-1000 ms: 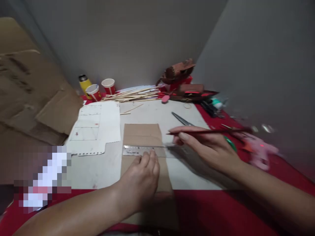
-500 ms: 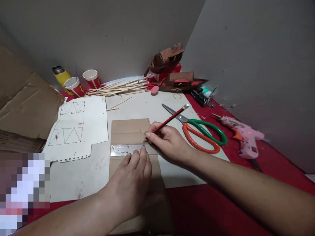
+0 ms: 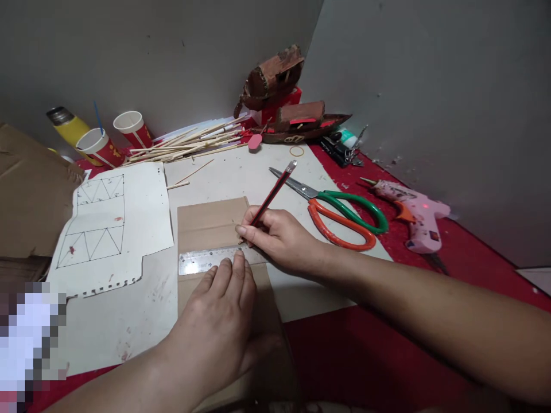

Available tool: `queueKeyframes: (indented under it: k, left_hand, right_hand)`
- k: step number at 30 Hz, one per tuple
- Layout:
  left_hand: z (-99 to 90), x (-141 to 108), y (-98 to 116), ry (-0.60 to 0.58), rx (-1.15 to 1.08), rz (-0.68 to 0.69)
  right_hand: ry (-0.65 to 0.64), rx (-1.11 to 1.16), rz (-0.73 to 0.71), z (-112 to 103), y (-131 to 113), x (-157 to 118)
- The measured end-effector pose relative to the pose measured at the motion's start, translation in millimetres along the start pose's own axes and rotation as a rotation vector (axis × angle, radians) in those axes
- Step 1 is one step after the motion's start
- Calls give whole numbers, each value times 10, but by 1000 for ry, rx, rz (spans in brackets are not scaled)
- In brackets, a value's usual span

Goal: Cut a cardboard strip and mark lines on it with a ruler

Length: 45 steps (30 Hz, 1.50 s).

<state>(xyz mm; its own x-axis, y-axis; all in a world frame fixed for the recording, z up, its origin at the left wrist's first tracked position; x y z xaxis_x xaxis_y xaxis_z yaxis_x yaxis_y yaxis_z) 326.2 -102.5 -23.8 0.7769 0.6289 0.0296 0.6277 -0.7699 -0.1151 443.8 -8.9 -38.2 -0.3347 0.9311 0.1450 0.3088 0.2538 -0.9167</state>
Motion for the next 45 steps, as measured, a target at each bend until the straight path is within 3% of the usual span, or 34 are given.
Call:
queueKeyframes:
  k: [14, 45]
  left_hand:
    - [-62, 14, 26, 6, 52, 18]
    - [-22, 6, 14, -10, 33, 8]
  right_hand:
    - [29, -47, -85, -12, -81, 2]
    - [30, -32, -17, -17, -21, -8]
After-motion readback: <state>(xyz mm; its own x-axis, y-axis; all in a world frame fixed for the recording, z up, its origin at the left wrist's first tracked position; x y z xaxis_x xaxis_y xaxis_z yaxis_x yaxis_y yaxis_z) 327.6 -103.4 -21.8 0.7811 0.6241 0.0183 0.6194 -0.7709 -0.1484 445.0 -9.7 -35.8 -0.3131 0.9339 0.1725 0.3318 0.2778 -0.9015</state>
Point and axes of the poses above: each hand's wrist, its own x-axis towards the middle knuckle, its own z-axis out of the palm, y = z × x, the point moved 6 cm from there along x, towards the middle knuckle, and after that the axes turned 2 degrees about -y, right-handed, at the moved point
